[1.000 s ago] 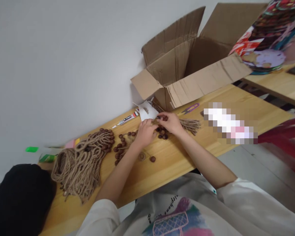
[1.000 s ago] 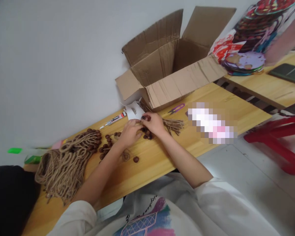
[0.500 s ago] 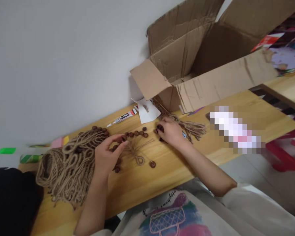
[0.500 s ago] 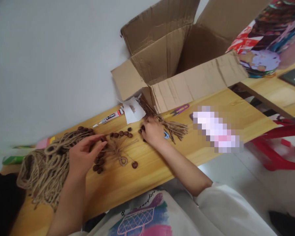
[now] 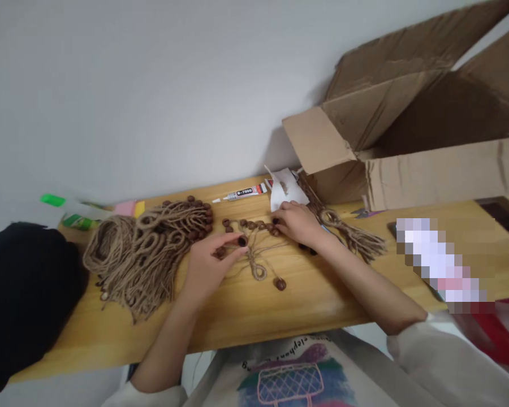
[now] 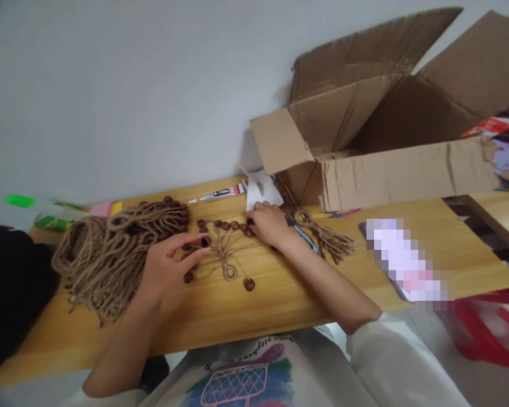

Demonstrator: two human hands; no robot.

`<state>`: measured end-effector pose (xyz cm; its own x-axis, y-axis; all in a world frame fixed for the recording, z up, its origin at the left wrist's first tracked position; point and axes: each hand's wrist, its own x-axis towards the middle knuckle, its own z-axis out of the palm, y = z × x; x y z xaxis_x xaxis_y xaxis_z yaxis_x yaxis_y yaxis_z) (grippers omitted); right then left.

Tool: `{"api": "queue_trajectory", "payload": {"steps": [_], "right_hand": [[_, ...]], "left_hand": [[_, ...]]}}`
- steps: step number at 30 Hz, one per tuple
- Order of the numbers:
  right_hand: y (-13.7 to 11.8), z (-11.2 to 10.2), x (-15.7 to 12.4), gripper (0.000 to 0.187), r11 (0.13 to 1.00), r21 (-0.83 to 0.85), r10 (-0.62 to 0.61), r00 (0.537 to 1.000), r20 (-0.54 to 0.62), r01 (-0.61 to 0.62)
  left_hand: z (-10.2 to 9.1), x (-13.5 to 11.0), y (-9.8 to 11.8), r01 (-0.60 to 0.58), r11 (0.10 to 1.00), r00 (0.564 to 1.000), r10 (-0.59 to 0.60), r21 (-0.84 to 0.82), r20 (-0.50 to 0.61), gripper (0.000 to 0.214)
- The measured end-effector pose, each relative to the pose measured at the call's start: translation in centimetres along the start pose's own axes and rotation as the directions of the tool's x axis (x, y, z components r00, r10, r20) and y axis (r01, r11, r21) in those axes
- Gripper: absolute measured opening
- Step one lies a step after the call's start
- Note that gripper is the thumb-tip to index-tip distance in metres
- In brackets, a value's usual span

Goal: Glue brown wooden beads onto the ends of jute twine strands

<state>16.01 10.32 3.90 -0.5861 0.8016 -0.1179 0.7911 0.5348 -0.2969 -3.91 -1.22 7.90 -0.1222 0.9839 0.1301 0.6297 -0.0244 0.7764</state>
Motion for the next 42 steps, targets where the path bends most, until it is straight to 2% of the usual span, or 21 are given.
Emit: {"api": "queue_trajectory", "payload": {"steps": [4,6,8,9,10,12,14,16,20,23,25,30,34,42], "right_hand": [[0.7,-0.3,0.5,0.017,1.000,-0.015,-0.019,1.000,0.004,0.019],[0.6,-1.4,-0.1,0.017,1.000,-0.017,-0.024,1.000,-0.016,0.023],[-0.2,-3.4,-1.4,0.016,0.996,0.028,-0.079,0.995,-0.066,0.081],[-0.8,-4.6,-2.2,0.014,0.970,0.155,-0.161,0.972,-0.173,0.188],[-1.6,-6.0,-3.2,0.015,0.917,0.245,-0.241,0.926,-0.291,0.315],[-3.4,-8.7,-5.0,0.016,0.826,0.297,-0.310,0.827,-0.470,0.479],[-5.3,-10.7,-6.4,0.020,0.797,0.298,-0.307,0.778,-0.549,0.525],[-6.9,-11.8,-7.1,0.020,0.802,0.302,-0.245,0.745,-0.620,0.515],[-8.5,-12.1,-6.9,0.023,0.816,0.290,-0.144,0.663,-0.735,0.499],[-8.8,-11.9,-6.4,0.025,0.805,0.309,-0.094,0.623,-0.777,0.507],[-8.9,-11.9,-6.3,0.027,0.781,0.331,-0.093,0.623,-0.776,0.530],[-9.0,-11.8,-6.1,0.029,0.714,0.430,-0.085,0.677,-0.731,0.553],[-9.1,-11.7,-6.2,0.027,0.670,0.497,-0.043,0.697,-0.716,0.551],[-9.2,-11.7,-7.0,0.029,0.703,0.465,-0.052,0.691,-0.721,0.538]], "left_hand": [[-0.6,0.1,0.9,0.026,0.999,0.998,-0.028,-0.029,-0.051,0.024],[-0.8,0.1,1.4,0.043,0.998,0.996,-0.047,-0.052,-0.070,0.025],[-1.1,0.2,2.2,0.012,0.997,0.995,-0.020,-0.075,-0.101,0.025],[-1.4,0.3,2.8,-0.023,0.996,0.992,0.012,-0.081,-0.126,0.024],[-1.6,0.4,3.4,-0.071,0.994,0.986,0.058,-0.079,-0.159,0.022],[-2.2,0.5,5.0,-0.179,0.983,0.960,0.165,-0.042,-0.225,0.020],[-2.7,0.7,6.8,-0.280,0.959,0.913,0.281,0.046,-0.296,0.020],[-3.1,0.9,8.5,-0.352,0.920,0.838,0.392,0.173,-0.381,0.017],[-3.3,1.2,10.7,-0.420,0.826,0.688,0.560,0.376,-0.462,0.018],[-3.3,1.4,11.0,-0.450,0.778,0.607,0.627,0.439,-0.488,0.021],[-3.2,1.5,10.9,-0.451,0.773,0.590,0.634,0.446,-0.501,0.021],[-3.0,1.3,10.7,-0.421,0.771,0.580,0.634,0.478,-0.512,0.018],[-3.0,1.1,10.7,-0.440,0.761,0.600,0.644,0.476,-0.474,0.019],[-3.5,0.9,10.8,-0.511,0.743,0.564,0.669,0.432,-0.483,0.023]]}}
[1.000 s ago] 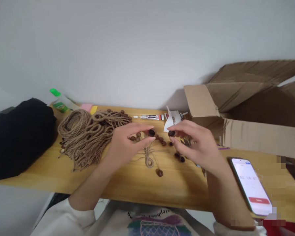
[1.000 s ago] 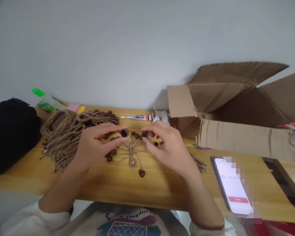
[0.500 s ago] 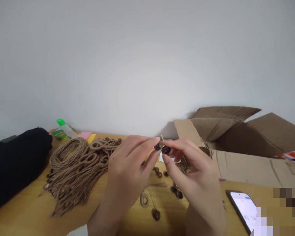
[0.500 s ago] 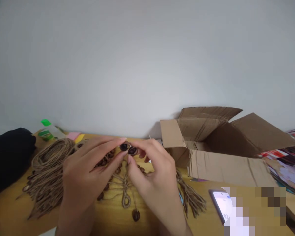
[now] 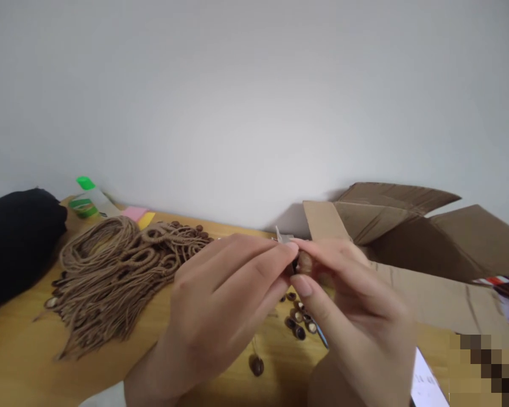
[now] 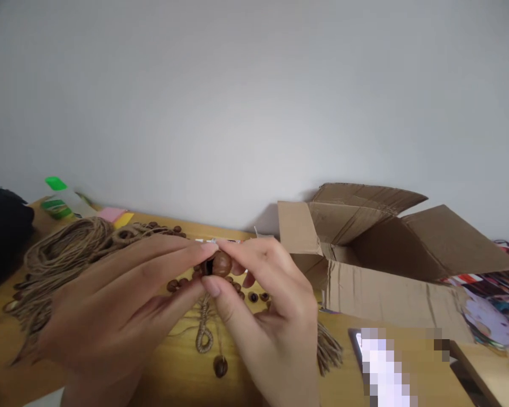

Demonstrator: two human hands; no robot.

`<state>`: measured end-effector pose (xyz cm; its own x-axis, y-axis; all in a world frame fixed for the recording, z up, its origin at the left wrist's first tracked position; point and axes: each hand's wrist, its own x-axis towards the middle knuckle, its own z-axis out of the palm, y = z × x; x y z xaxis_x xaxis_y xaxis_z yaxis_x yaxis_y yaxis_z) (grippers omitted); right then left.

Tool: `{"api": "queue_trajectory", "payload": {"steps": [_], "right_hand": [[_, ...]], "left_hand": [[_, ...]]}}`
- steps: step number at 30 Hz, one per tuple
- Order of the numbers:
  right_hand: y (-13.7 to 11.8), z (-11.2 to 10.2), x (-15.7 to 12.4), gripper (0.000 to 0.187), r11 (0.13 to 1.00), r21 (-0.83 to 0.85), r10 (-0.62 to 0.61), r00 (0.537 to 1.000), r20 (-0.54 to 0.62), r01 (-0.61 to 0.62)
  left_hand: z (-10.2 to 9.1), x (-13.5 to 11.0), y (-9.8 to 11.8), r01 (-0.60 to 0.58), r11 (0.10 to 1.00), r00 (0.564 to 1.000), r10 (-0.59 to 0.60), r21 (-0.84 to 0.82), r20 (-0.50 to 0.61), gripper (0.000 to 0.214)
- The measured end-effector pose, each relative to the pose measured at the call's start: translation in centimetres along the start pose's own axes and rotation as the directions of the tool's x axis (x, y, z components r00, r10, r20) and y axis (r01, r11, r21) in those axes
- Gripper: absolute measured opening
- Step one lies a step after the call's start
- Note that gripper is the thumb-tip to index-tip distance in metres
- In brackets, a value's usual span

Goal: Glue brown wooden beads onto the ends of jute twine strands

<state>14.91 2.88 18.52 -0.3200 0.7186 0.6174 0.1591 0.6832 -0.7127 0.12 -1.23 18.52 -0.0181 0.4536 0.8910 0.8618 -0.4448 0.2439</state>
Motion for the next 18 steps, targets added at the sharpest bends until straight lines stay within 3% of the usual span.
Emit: {"api": "queue_trajectory", "payload": {"steps": [9,13,18], "right_hand": [[0.1,-0.2,0.2,0.030,0.975,0.222,-0.023,1.000,0.018,0.019],[0.2,0.3,0.4,0.023,0.960,0.280,-0.010,1.000,-0.007,0.012],[0.7,0.7,0.8,0.022,0.949,0.315,-0.011,1.000,-0.024,0.018]], "left_hand": [[0.0,0.2,0.8,0.101,0.975,0.995,-0.103,-0.198,-0.001,0.016],[-0.2,0.3,0.7,0.112,0.977,0.994,-0.110,-0.180,0.022,0.014],[0.0,0.5,0.3,0.041,0.991,0.999,-0.044,-0.128,-0.022,0.012]]}}
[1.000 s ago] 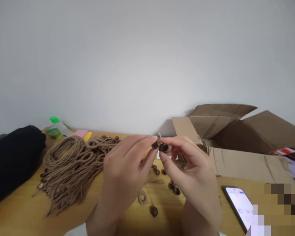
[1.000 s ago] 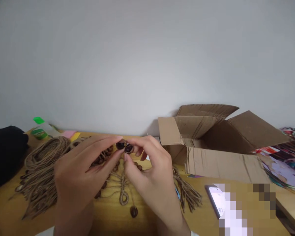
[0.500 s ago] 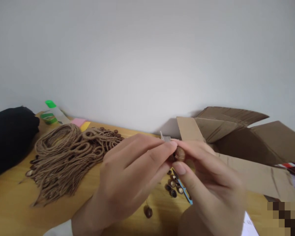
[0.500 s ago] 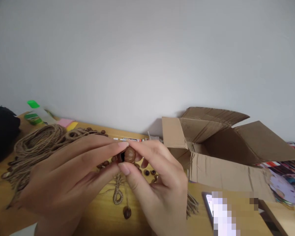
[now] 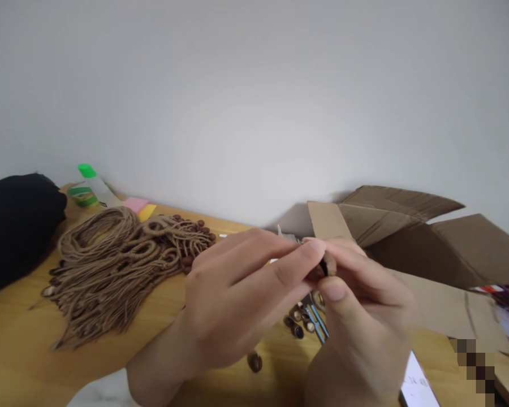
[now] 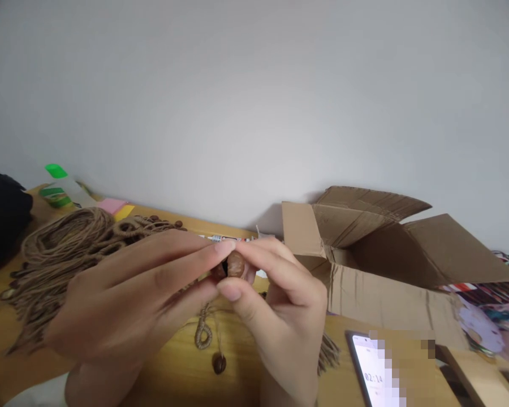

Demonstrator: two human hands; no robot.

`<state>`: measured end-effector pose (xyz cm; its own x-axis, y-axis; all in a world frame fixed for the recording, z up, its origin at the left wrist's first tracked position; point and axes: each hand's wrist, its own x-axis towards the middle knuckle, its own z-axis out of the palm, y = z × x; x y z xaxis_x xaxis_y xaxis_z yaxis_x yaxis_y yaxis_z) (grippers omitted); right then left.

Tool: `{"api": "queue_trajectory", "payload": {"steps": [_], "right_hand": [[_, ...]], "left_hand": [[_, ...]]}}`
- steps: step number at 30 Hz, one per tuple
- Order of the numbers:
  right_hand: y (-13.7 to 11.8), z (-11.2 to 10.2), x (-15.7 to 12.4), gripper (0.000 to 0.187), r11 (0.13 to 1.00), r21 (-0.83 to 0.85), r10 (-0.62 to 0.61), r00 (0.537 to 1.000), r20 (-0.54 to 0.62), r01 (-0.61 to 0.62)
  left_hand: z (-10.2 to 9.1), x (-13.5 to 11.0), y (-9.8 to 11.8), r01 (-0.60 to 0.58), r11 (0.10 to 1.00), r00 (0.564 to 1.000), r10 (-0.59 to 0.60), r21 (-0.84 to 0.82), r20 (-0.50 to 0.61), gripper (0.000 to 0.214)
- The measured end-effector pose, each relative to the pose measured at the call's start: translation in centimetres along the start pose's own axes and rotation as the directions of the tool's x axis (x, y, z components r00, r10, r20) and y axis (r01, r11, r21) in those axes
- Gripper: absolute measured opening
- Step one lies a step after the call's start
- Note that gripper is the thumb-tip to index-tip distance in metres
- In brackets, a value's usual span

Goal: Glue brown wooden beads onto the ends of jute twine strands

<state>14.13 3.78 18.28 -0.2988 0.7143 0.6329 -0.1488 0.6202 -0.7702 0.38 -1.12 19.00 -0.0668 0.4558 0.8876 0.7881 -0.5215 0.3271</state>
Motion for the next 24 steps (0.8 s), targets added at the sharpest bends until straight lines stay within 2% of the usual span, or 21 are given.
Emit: {"api": "queue_trajectory", "payload": {"steps": [12,16,24], "right_hand": [[0.5,0.5,0.0,0.019,0.998,0.026,0.058,0.998,-0.010,-0.057],[0.7,0.9,0.0,0.016,0.998,0.055,0.045,0.995,-0.085,-0.040],[0.8,0.6,0.3,0.013,0.994,0.093,0.055,0.996,-0.068,-0.049]], "left_hand": [[0.7,0.0,-1.0,0.070,0.994,0.997,-0.068,-0.088,0.019,0.014],[0.9,0.0,-1.0,0.072,0.994,0.997,-0.070,-0.079,0.026,0.014],[1.2,-0.2,-1.1,0.080,0.990,0.996,-0.076,-0.112,0.039,0.017]]}}
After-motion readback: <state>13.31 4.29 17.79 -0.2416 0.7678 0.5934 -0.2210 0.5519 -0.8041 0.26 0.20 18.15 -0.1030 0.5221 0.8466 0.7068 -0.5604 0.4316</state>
